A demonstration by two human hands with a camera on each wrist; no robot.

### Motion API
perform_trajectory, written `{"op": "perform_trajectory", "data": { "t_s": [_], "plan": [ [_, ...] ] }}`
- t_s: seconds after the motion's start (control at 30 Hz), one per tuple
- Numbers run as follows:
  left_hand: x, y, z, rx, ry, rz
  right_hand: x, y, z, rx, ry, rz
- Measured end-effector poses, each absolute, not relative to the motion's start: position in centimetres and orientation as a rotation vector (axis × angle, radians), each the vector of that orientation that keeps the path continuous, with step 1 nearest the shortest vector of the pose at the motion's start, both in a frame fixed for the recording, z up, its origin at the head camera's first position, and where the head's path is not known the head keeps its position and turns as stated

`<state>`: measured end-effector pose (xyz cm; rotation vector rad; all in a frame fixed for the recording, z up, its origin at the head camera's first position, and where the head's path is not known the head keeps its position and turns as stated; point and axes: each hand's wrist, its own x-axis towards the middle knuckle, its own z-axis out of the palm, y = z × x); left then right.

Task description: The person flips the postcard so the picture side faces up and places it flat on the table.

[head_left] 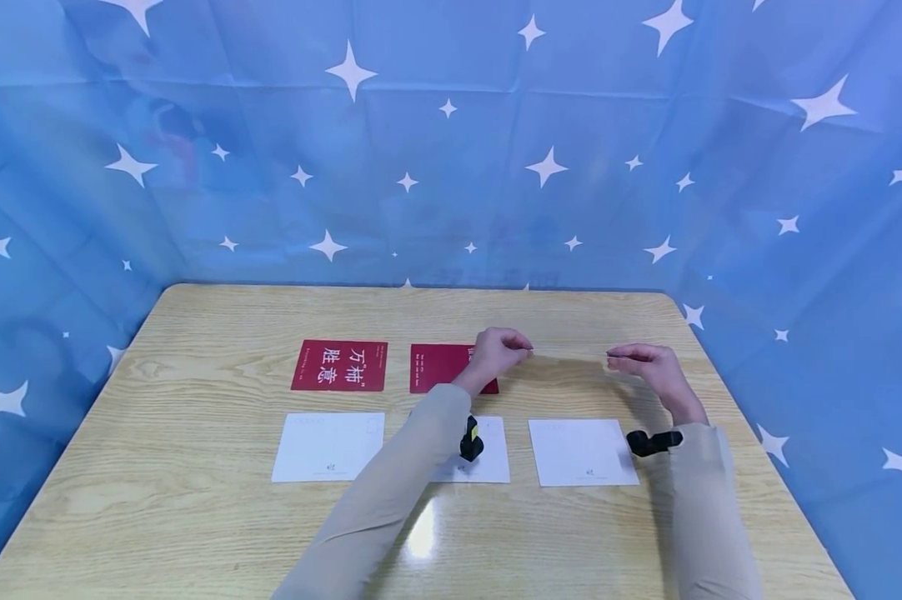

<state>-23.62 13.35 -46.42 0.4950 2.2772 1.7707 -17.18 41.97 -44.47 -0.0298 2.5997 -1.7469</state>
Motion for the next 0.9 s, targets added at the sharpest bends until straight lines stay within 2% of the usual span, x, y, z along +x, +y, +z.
{"op": "perform_trajectory", "data": {
  "t_s": [0.23,0.43,0.63,0.9],
  "plan": [
    [-23.7,13.4,-46.8,0.395,2.129,1.797,-17.2,42.4,-44.7,0.033,2.651,-1.611],
    [-23.5,13.6,-47.1,0.427,2.187,1.706,-17.3,42.3,-45.0,0.038,2.553,-1.657],
    [-23.0,14.0,-46.7,0.419,2.19,1.647,-17.1,41.5,-44.4,0.029,2.588,-1.53],
    [-22.8,14.4,-46.6,0.416,2.328,1.462,-18.0,41.7,-45.8,0.062,2.669,-1.316]
  ]
}}
